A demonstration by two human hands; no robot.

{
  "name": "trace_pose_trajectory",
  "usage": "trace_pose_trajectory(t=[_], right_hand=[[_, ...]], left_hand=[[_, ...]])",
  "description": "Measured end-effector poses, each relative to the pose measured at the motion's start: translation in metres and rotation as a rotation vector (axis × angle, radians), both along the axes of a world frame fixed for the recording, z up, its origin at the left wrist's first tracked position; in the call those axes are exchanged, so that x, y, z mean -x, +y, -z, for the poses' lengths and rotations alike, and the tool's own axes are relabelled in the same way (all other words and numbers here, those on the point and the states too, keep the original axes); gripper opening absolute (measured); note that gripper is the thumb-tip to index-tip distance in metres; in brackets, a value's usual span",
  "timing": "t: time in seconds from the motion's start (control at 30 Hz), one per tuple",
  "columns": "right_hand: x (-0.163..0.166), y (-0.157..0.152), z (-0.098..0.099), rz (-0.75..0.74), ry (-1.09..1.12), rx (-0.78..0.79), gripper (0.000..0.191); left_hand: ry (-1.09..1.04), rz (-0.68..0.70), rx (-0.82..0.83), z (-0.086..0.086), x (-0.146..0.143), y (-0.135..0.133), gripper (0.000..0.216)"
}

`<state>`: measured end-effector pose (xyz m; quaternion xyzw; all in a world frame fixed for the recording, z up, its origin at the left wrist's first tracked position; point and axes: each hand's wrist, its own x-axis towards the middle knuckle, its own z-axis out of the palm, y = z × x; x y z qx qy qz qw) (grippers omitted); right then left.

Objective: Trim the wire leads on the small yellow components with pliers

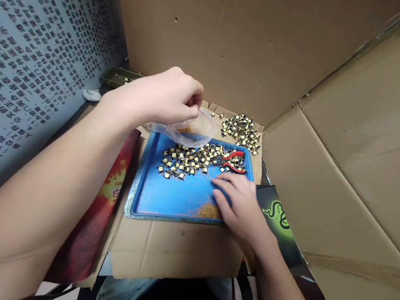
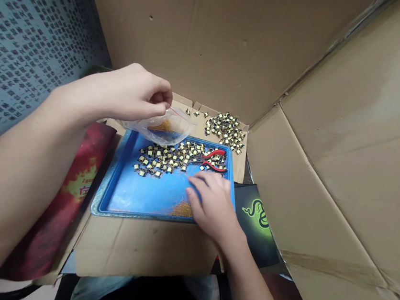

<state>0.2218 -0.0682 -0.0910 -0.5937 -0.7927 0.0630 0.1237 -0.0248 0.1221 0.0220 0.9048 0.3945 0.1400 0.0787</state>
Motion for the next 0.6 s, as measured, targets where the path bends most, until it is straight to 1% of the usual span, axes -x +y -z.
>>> trace_pose_trajectory(t=[0.07, 0.13, 0.2, 0.27, 0.4, 0.43, 0.47, 0.53, 0.6], right_hand=[[0.013, -0.003, 0.004, -0.066, -0.012, 0.068, 0.049], [0.023, -0.007, 0.006, -0.084, -0.035, 0.124, 0.060], [0.026, -0.013, 0.006, -0.091, -0.039, 0.172, 0.066], [0.021, -0.019, 0.001, -0.109, -0.016, 0.203, 0.065], [0.008, -0.027, -0.010, -0.108, 0.097, 0.207, 0.052], [0.006, -0.028, -0.012, -0.118, 0.111, 0.209, 0.052], [0.005, -0.029, -0.012, -0.151, 0.109, 0.222, 0.054], [0.004, -0.030, -0.013, -0.271, 0.081, 0.261, 0.059], [-0.002, -0.031, -0.013, -0.381, 0.064, 0.278, 0.054]], left_hand=[[-0.005, 0.003, 0.002, 0.001, 0.000, 0.001, 0.036], [0.003, 0.008, 0.000, 0.000, 0.001, 0.001, 0.036], [0.018, 0.009, -0.006, 0.000, 0.001, 0.001, 0.036], [0.030, 0.003, -0.012, -0.002, 0.001, 0.000, 0.035], [0.031, -0.018, -0.011, -0.003, 0.001, -0.002, 0.033], [0.032, -0.020, -0.010, -0.004, 0.001, -0.002, 0.033], [0.034, -0.020, -0.010, -0.005, 0.001, -0.003, 0.032], [0.038, -0.014, 0.003, -0.006, 0.001, -0.006, 0.033], [0.041, -0.003, 0.026, -0.008, 0.000, -0.008, 0.033]])
